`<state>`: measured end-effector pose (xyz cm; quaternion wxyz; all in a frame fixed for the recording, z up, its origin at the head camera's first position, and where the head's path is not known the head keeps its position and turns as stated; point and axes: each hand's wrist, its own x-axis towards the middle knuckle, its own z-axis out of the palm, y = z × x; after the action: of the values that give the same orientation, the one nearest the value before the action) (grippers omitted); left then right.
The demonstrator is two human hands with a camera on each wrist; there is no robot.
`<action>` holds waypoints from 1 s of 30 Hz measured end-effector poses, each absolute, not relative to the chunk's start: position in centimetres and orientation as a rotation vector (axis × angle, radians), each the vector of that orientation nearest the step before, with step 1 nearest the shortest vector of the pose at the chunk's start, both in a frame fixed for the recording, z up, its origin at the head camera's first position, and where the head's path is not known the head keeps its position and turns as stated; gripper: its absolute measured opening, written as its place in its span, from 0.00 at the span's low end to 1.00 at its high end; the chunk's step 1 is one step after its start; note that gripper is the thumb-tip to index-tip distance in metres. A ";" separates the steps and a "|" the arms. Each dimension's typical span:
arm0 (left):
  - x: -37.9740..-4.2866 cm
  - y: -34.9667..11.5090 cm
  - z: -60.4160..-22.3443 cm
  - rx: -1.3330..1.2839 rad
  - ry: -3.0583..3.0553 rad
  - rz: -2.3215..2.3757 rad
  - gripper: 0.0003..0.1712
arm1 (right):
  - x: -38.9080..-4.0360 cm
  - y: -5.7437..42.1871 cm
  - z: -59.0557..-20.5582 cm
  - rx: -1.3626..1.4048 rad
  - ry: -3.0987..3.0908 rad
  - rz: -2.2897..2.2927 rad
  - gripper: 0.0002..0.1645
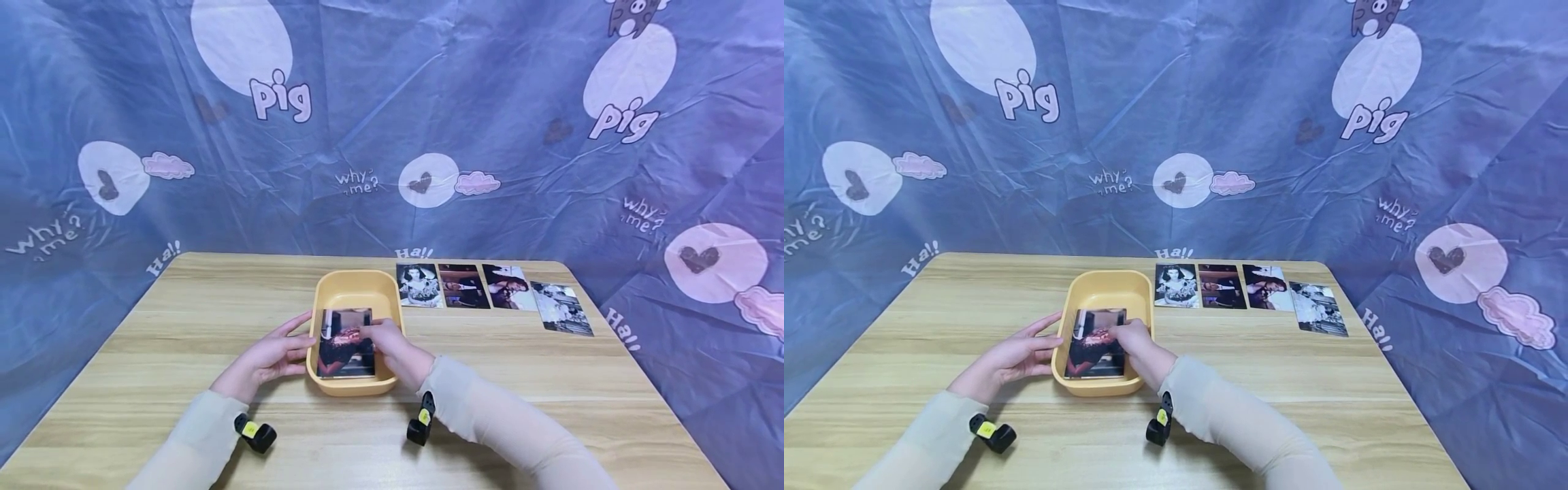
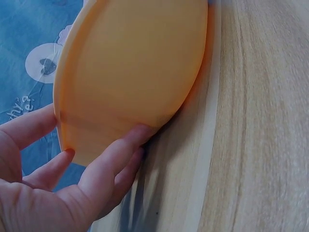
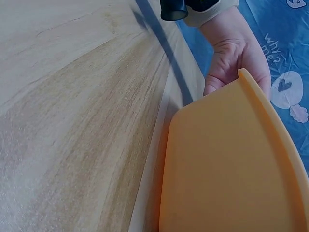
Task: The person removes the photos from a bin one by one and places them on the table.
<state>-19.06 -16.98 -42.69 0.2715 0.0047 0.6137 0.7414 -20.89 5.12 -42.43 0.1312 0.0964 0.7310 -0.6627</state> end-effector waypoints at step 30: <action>-18.9 -17.0 -42.8 0.033 1.642 2.007 0.47 | -20.2 5.4 -42.0 0.176 2.224 -2.043 0.31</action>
<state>-18.88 -16.96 -42.85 0.2708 0.0123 0.6096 0.7449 -20.24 5.41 -42.04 0.0581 0.0582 0.7339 -0.6742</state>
